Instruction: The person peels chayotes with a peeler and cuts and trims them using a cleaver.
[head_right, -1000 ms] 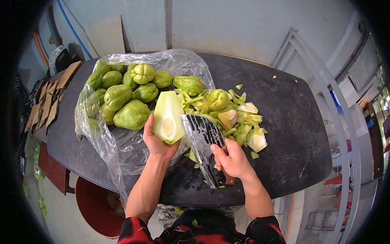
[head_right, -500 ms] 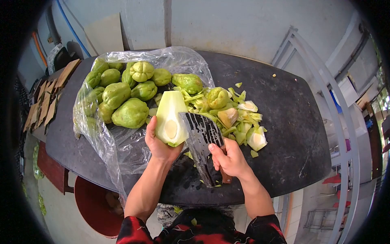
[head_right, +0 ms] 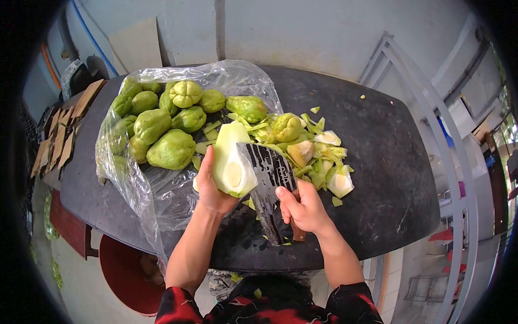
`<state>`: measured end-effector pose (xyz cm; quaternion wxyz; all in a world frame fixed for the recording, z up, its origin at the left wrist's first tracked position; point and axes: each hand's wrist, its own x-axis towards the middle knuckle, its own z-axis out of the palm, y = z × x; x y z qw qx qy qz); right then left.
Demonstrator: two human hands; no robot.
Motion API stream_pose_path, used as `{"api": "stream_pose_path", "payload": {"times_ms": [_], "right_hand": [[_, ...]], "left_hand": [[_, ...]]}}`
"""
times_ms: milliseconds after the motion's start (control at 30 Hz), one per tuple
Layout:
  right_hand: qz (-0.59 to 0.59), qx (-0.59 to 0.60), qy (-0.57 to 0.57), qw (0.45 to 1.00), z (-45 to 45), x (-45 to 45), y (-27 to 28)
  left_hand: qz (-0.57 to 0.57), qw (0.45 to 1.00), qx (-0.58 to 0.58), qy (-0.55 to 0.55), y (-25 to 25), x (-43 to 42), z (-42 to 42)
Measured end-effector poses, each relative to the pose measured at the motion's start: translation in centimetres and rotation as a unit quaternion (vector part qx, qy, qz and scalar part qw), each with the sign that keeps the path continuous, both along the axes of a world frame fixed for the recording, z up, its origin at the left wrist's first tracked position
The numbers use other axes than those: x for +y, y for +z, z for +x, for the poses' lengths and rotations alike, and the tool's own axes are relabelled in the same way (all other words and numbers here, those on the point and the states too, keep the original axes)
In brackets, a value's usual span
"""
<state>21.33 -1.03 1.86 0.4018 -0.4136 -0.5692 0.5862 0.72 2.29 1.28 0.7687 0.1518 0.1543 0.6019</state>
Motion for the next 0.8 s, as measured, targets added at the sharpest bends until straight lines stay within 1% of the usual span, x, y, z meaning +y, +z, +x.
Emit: {"api": "stream_pose_path", "payload": {"times_ms": [33, 100, 233, 300, 367, 433, 500, 533, 600, 633, 700, 800], "right_hand": [[-0.004, 0.002, -0.002, 1.0, 0.0, 0.1, -0.2], [-0.001, 0.013, -0.01, 1.0, -0.3, 0.1, -0.5], [0.016, 0.022, -0.021, 0.999, -0.6, -0.1, -0.8], [0.004, 0.017, -0.015, 1.0, -0.5, -0.2, 0.2], [-0.002, 0.015, 0.0, 1.0, -0.1, -0.1, 0.4], [0.001, 0.03, -0.013, 0.999, -0.5, -0.3, -0.3], [0.009, 0.044, -0.024, 0.999, -0.9, -0.2, -0.8], [0.009, 0.044, -0.023, 0.999, -0.7, -0.1, -0.5], [-0.004, 0.014, 0.013, 1.0, 0.1, 0.0, 0.6], [-0.003, 0.016, 0.009, 1.0, 0.0, -0.1, 0.9], [0.002, 0.026, -0.003, 1.0, -0.5, -0.1, -0.2], [-0.002, 0.032, -0.005, 0.999, -0.3, 0.0, -0.3]], "left_hand": [[0.0, 1.0, 0.0, -0.001, -0.3, 0.0, 0.3], [0.019, 0.999, 0.031, 0.032, -1.2, 0.1, 1.0], [0.025, 0.999, 0.033, 0.033, -1.1, 0.0, 1.0], [0.014, 0.998, 0.06, 0.018, -0.5, -0.1, 0.6], [0.021, 0.998, 0.052, 0.02, -0.6, -0.2, 0.7], [0.027, 0.998, 0.045, 0.018, -0.7, -0.4, 1.2], [0.036, 0.998, 0.015, 0.052, -1.0, -0.6, 1.7], [0.036, 0.998, 0.016, 0.053, -1.0, -0.5, 1.4], [0.045, 0.997, 0.058, 0.014, -0.8, -0.4, 0.9], [0.046, 0.997, 0.058, 0.014, -0.6, -0.5, 1.1], [0.024, 0.999, 0.019, 0.028, -0.2, -0.7, 1.5], [0.033, 0.999, 0.018, 0.033, -0.6, -0.6, 1.6]]}}
